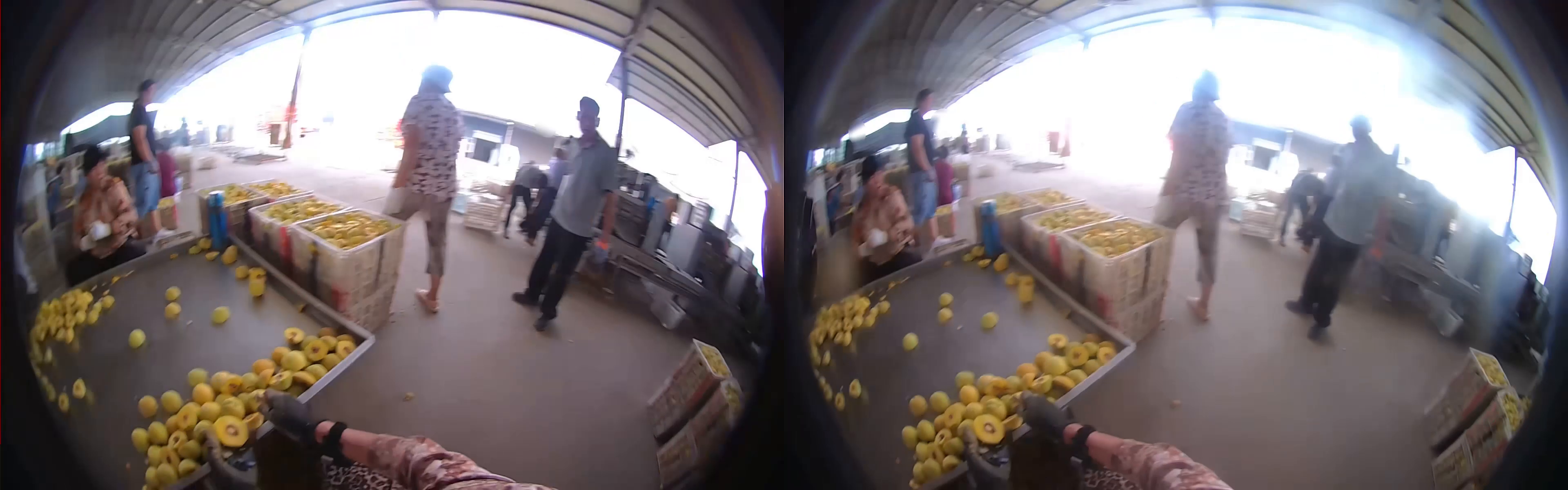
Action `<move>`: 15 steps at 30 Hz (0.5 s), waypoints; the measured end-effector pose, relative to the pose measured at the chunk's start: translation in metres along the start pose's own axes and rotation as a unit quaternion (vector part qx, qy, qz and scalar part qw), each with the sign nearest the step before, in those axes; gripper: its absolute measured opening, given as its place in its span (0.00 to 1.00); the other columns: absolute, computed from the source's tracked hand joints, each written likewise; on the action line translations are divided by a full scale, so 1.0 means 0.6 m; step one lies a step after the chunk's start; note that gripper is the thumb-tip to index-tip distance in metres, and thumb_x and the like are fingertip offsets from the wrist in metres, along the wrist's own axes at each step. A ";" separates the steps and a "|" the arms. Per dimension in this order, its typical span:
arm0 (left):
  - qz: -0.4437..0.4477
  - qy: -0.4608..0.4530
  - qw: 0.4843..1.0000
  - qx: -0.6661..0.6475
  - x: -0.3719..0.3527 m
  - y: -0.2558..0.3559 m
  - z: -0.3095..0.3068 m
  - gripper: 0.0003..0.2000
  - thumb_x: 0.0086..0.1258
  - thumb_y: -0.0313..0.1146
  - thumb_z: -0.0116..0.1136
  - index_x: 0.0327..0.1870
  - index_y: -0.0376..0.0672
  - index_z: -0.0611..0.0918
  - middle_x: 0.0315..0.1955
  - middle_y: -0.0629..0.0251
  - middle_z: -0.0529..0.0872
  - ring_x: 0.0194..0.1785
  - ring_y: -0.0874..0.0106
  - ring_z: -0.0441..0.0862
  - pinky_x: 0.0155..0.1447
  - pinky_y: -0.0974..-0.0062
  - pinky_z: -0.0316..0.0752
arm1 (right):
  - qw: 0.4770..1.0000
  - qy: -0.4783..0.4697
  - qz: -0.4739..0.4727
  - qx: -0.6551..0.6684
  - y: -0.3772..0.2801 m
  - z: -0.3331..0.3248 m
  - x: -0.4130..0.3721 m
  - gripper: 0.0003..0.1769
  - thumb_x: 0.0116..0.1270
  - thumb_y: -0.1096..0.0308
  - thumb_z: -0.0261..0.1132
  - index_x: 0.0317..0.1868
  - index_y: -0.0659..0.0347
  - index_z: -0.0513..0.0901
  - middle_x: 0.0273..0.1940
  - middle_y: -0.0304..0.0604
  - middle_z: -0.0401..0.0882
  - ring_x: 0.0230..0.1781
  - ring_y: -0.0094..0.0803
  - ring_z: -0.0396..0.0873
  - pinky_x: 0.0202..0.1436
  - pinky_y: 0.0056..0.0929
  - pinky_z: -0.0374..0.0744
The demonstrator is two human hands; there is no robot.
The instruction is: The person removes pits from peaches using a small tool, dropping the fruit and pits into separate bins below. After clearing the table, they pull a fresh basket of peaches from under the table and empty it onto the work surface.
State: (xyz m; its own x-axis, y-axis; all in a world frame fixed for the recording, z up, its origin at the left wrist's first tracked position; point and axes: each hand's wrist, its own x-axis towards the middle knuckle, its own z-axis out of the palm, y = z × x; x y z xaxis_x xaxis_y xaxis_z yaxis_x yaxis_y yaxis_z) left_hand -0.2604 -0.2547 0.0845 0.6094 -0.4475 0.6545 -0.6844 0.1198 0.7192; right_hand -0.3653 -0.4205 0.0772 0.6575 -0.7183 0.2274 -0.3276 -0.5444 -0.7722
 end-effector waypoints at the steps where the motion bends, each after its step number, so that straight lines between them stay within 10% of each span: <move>1: 0.031 -0.012 0.999 0.024 -0.014 -0.008 -0.011 0.24 0.71 0.37 0.66 0.65 0.37 0.77 0.52 0.52 0.86 0.50 0.60 0.86 0.55 0.61 0.82 | 0.998 -0.004 -0.010 0.058 0.032 0.033 0.020 0.15 0.73 0.61 0.63 0.47 0.67 0.78 0.42 0.64 0.83 0.45 0.56 0.84 0.49 0.49 0.78; 6: 0.008 -0.038 0.996 0.077 -0.053 -0.025 -0.080 0.24 0.72 0.27 0.66 0.67 0.34 0.75 0.53 0.51 0.86 0.59 0.61 0.84 0.62 0.65 0.80 | 0.992 -0.117 -0.022 0.050 -0.095 0.052 0.067 0.17 0.74 0.59 0.63 0.41 0.70 0.84 0.34 0.59 0.86 0.36 0.51 0.87 0.40 0.45 0.81; 9: -0.369 0.138 0.782 -0.482 -0.026 -0.008 -0.098 0.23 0.70 0.30 0.67 0.64 0.34 0.78 0.47 0.55 0.87 0.50 0.61 0.85 0.55 0.64 0.80 | 0.981 -0.011 -0.127 0.147 -0.114 0.096 0.085 0.12 0.76 0.63 0.60 0.43 0.64 0.82 0.27 0.47 0.80 0.26 0.34 0.80 0.32 0.33 0.80; 13: -0.399 0.030 0.708 -0.583 0.004 -0.012 -0.017 0.23 0.72 0.32 0.66 0.65 0.35 0.77 0.49 0.56 0.86 0.52 0.60 0.84 0.57 0.63 0.80 | 0.953 0.048 -0.299 0.018 0.038 0.225 0.097 0.06 0.69 0.68 0.62 0.41 0.61 0.78 0.32 0.57 0.77 0.32 0.48 0.78 0.36 0.42 0.76; 15: -0.411 0.001 0.698 -0.587 0.012 0.000 0.016 0.23 0.73 0.33 0.65 0.65 0.35 0.77 0.50 0.56 0.86 0.53 0.60 0.84 0.58 0.62 0.80 | 0.987 -0.059 -0.130 0.076 -0.080 0.078 0.015 0.11 0.71 0.67 0.63 0.48 0.66 0.77 0.38 0.65 0.80 0.41 0.62 0.79 0.43 0.48 0.78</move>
State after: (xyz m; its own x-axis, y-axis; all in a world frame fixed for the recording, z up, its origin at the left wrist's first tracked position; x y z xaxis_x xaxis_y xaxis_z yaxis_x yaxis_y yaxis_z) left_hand -0.2599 -0.2664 0.0872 0.6042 -0.7916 -0.0909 0.6950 0.4678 0.5460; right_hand -0.3117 -0.3805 0.0886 0.7831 -0.5029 0.3658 -0.0381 -0.6259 -0.7789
